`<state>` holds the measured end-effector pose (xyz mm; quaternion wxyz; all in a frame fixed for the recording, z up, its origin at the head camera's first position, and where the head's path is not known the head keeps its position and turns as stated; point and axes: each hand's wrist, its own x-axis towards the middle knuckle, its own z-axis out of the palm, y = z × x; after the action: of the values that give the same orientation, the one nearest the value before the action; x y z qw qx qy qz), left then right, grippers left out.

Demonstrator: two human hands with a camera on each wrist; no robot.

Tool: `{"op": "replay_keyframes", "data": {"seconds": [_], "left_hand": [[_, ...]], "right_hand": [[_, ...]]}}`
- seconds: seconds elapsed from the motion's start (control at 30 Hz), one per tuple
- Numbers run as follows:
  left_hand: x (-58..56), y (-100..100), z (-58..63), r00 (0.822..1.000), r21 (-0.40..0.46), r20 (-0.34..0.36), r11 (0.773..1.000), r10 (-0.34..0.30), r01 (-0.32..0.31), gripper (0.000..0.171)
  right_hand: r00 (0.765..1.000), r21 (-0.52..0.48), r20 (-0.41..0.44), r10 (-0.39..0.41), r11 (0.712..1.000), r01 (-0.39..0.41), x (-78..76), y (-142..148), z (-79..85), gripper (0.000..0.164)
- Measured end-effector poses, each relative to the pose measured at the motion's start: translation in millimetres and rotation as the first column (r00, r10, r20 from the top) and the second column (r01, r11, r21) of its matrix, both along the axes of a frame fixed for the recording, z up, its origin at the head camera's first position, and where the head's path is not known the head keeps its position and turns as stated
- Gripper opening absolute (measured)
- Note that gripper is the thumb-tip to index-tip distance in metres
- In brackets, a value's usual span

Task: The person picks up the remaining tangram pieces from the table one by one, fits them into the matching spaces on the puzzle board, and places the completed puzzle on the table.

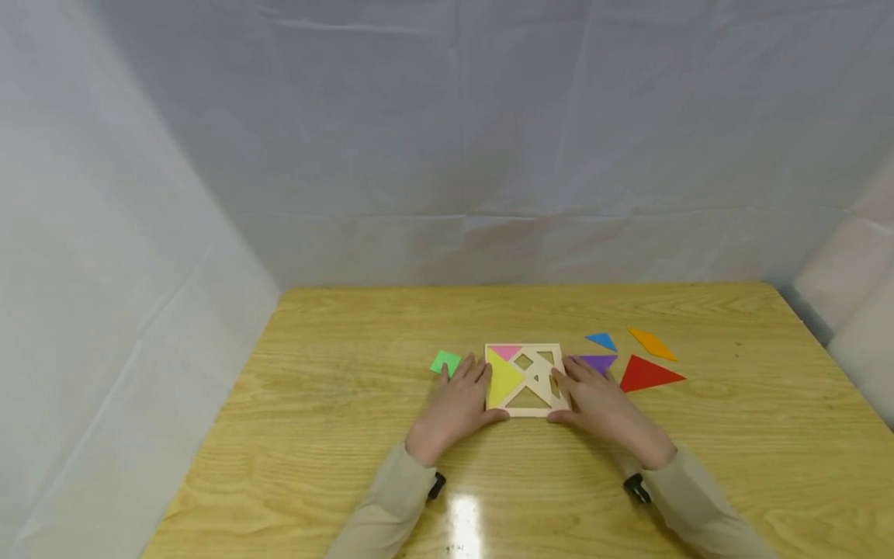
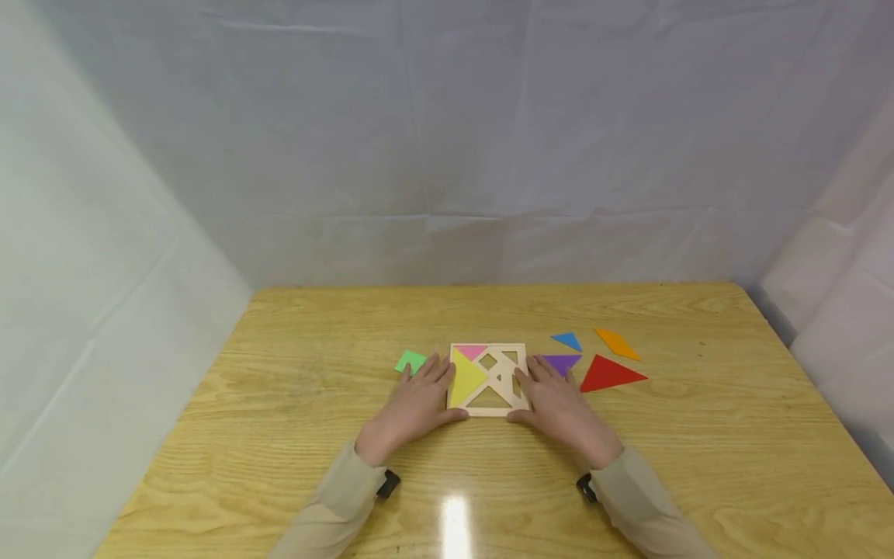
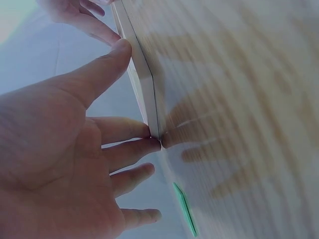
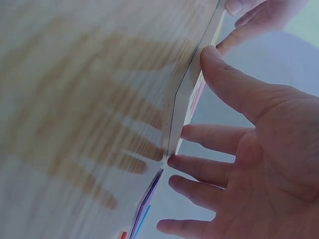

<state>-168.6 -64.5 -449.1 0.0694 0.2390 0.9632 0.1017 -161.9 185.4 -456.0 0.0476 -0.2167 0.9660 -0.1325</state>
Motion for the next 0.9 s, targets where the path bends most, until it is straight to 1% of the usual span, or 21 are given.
{"op": "replay_keyframes", "data": {"seconds": [0.13, 0.27, 0.57, 0.9], "left_hand": [[2.5, 0, -1.6, 1.000, -0.008, -0.002, 1.000, -0.007, 0.007, 0.083], [4.7, 0, -1.7, 1.000, -0.016, -0.012, 1.000, -0.011, 0.011, 0.083], [8.9, 2, -3.2, 1.000, -0.021, 0.006, 1.000, -0.005, 0.005, 0.084], [13.7, 1, -2.8, 1.000, -0.013, 0.003, 1.000, -0.010, 0.010, 0.083]], "right_hand": [[1.000, -0.010, 0.013, -0.010, 1.000, 0.010, 4.4, 0, 0.8, 0.072], [1.000, -0.015, 0.001, -0.010, 1.000, 0.010, 7.3, 1, 0.5, 0.071], [1.000, -0.020, -0.016, 0.005, 1.000, -0.006, 12.8, 4, 0.5, 0.071], [1.000, -0.014, -0.004, 0.001, 1.000, -0.001, 18.4, 4, 1.5, 0.072]]}}
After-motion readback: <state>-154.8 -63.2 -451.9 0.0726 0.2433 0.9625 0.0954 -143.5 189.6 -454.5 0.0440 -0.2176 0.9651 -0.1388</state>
